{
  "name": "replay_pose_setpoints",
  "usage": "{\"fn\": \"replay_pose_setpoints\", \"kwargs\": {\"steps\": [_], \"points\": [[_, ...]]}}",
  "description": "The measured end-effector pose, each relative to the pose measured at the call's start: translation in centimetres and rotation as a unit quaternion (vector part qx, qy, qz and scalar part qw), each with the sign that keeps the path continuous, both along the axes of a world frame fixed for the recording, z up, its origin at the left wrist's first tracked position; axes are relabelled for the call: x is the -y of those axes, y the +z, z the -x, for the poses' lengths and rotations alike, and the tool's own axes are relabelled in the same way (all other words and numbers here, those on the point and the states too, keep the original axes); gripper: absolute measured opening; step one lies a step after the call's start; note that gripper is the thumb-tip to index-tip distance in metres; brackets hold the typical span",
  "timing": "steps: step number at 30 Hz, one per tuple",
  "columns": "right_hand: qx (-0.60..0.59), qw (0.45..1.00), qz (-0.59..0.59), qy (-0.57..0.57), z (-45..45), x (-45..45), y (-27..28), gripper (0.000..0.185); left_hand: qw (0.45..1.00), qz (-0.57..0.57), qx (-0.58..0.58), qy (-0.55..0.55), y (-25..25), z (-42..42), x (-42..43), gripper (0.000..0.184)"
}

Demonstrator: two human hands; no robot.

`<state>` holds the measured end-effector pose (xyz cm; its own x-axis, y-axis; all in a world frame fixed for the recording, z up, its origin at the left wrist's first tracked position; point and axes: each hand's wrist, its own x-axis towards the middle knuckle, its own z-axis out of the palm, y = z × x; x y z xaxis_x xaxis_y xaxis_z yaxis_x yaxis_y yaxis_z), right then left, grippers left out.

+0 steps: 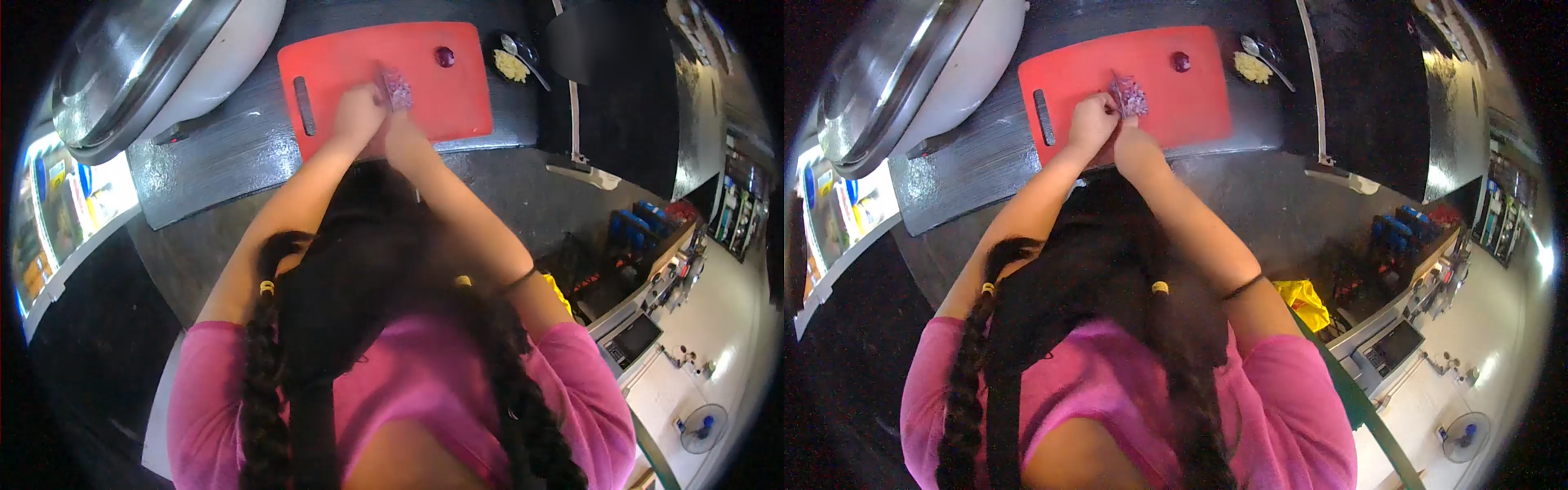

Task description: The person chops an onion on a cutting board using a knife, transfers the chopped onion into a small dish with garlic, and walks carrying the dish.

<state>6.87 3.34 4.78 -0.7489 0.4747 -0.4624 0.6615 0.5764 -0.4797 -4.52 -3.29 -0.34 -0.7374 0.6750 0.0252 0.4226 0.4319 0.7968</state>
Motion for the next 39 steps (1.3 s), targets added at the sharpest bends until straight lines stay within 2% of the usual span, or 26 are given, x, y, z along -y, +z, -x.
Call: {"fn": "replay_pose_setpoints", "kwargs": {"steps": [3,6,9,11,15,17,18,22,24,25,27,31,34,36,37,39], "points": [[0.039,0.999,-0.027,-0.010,-1.2,0.4,-1.5,0.037,1.000,-0.004,0.018,-0.004,0.0,-0.5,0.6,0.010],[0.034,0.999,0.019,-0.030,-0.4,-0.9,-0.6,0.041,0.999,-0.016,0.036,-0.004,0.0,-0.7,0.2,0.009],[0.086,0.996,0.012,0.027,-1.2,-0.3,-0.6,0.044,1.000,-0.001,0.012,-0.005,-0.4,-0.3,0.9,0.008],[-0.001,1.000,0.012,-0.010,-3.8,0.5,-4.3,0.039,1.000,-0.031,0.002,-0.005,-0.2,-0.5,1.1,0.007],[-0.025,0.999,-0.011,-0.038,-1.9,-0.6,-1.3,0.040,1.000,-0.014,0.005,-0.013,-0.5,-1.3,0.2,0.011],[0.091,0.996,0.005,0.007,-0.5,-3.1,0.4,0.041,0.999,-0.041,0.017,-0.023,-0.6,-0.6,-0.2,0.014],[0.036,0.999,-0.016,-0.002,-1.4,-3.9,0.0,0.031,0.999,-0.040,0.016,-0.023,-0.2,-0.3,-0.1,0.014],[0.041,0.996,-0.054,-0.058,-4.2,-5.4,2.2,0.023,0.997,-0.076,-0.001,0.002,0.7,1.5,0.8,0.026],[-0.005,0.993,-0.084,-0.077,-5.1,-5.8,2.1,0.030,0.997,-0.033,-0.068,0.013,-0.1,2.4,0.8,0.040],[-0.007,0.994,-0.083,-0.075,-5.2,-5.9,1.4,0.030,0.997,-0.032,-0.071,0.015,-0.6,2.7,0.6,0.040],[0.011,0.993,-0.067,-0.101,-5.3,-5.6,0.3,0.042,0.996,-0.051,-0.076,0.010,-1.1,2.8,-0.1,0.042],[0.016,0.996,-0.049,-0.068,-5.0,-4.6,-0.2,0.054,0.994,-0.052,-0.091,0.012,-0.7,2.5,-2.4,0.041],[0.029,0.996,-0.045,-0.074,-4.9,-5.4,0.2,0.047,0.997,-0.026,-0.063,-0.040,-1.2,1.9,-3.4,0.038],[-0.013,0.992,-0.126,-0.024,-4.9,-6.8,0.1,0.040,0.996,-0.053,0.031,-0.062,-1.3,0.7,-3.5,0.031],[-0.016,0.992,-0.125,-0.027,-4.7,-7.5,-0.4,0.040,0.996,-0.052,0.028,-0.064,-0.8,0.3,-3.4,0.031],[-0.029,0.989,-0.144,0.019,-4.3,-8.8,-1.3,0.036,0.990,-0.118,0.068,-0.027,0.8,-1.4,-2.7,0.021]]}}
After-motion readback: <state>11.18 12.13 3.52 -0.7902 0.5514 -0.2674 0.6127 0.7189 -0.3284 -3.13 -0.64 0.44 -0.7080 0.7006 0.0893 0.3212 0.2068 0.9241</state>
